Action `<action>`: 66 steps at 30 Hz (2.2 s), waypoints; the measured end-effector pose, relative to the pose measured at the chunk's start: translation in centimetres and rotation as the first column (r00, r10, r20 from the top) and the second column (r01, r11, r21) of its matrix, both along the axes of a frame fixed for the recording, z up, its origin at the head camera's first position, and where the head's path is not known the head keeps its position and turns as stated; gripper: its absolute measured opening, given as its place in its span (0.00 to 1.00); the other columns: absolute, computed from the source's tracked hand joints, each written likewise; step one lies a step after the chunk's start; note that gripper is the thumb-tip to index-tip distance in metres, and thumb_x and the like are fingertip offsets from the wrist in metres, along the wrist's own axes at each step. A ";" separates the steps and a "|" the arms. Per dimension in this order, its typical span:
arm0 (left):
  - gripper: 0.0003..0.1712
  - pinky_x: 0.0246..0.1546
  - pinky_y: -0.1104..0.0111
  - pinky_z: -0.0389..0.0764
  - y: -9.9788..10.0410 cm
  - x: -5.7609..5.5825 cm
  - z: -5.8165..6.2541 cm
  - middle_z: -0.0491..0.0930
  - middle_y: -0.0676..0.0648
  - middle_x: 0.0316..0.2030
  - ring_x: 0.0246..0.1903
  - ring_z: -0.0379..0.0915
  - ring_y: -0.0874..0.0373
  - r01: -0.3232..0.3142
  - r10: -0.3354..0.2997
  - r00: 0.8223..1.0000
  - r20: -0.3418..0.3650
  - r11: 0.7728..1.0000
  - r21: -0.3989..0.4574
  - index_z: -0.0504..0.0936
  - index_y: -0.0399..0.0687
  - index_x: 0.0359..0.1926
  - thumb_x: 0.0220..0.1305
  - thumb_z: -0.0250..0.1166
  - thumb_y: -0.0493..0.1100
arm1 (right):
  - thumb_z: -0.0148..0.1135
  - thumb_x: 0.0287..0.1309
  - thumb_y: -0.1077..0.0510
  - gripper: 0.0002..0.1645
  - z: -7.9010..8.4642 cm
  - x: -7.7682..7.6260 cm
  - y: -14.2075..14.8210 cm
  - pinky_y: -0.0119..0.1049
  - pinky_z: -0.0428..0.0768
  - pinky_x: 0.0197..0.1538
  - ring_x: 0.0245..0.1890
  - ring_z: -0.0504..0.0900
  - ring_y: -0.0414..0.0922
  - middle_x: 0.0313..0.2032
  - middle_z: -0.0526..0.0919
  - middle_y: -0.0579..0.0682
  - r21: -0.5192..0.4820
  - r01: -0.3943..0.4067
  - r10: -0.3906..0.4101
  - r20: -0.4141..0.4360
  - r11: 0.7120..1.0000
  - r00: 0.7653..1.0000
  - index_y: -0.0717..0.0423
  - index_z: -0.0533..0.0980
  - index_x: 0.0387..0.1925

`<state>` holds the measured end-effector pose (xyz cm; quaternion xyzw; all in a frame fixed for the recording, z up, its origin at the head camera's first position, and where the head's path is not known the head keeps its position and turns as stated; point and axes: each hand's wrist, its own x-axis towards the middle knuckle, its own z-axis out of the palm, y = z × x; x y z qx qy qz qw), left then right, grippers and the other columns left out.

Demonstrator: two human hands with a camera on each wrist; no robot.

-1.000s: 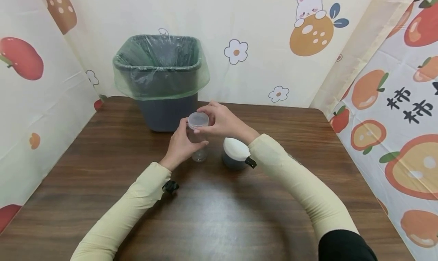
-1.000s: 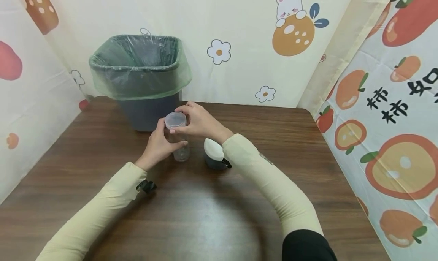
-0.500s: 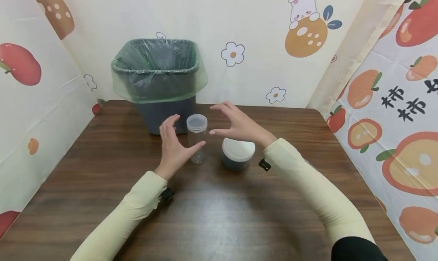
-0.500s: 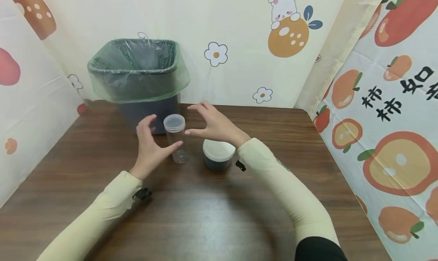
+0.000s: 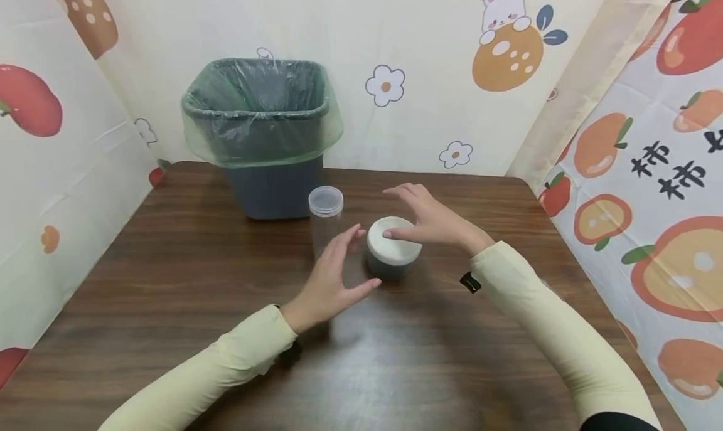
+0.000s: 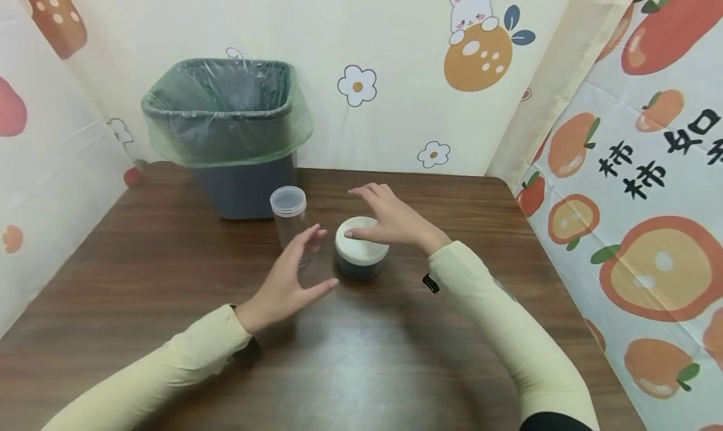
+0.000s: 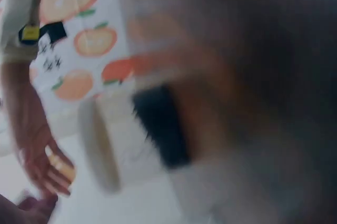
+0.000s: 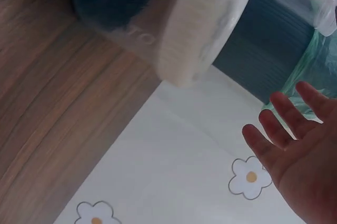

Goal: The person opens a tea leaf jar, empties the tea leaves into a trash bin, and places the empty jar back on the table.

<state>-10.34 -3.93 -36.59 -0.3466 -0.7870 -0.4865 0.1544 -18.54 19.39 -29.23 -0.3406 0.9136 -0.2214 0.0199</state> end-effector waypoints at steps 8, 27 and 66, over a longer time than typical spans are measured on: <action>0.63 0.65 0.49 0.53 2.8 -0.6 -1.4 0.46 0.35 0.71 0.70 0.44 0.43 -0.059 0.129 0.913 0.386 0.980 -0.190 0.39 0.35 0.73 0.51 0.74 0.48 | 0.71 0.47 0.41 0.48 -1.6 0.5 0.4 0.48 0.67 0.59 0.63 0.60 0.51 0.63 0.65 0.55 0.099 -0.022 0.023 -0.009 0.995 1.000 0.56 0.64 0.66; 0.73 0.64 0.53 0.58 6.1 -4.8 -4.9 0.57 0.33 0.67 0.66 0.54 0.42 -0.194 0.223 0.811 0.542 0.975 -0.111 0.37 0.31 0.72 0.37 0.81 0.48 | 0.73 0.39 0.36 0.53 -4.0 0.6 -0.9 0.50 0.75 0.49 0.56 0.70 0.55 0.61 0.69 0.56 0.228 0.006 0.007 -0.054 0.974 0.998 0.54 0.66 0.65; 0.60 0.48 0.60 0.72 5.7 -3.8 -1.4 0.72 0.47 0.49 0.48 0.69 0.53 -0.238 0.258 0.915 0.311 0.966 -0.100 0.62 0.46 0.60 0.24 0.82 0.57 | 0.79 0.38 0.47 0.46 -1.5 2.0 1.2 0.45 0.75 0.48 0.57 0.72 0.46 0.60 0.73 0.50 -0.255 -0.084 0.105 0.071 0.963 0.992 0.52 0.72 0.62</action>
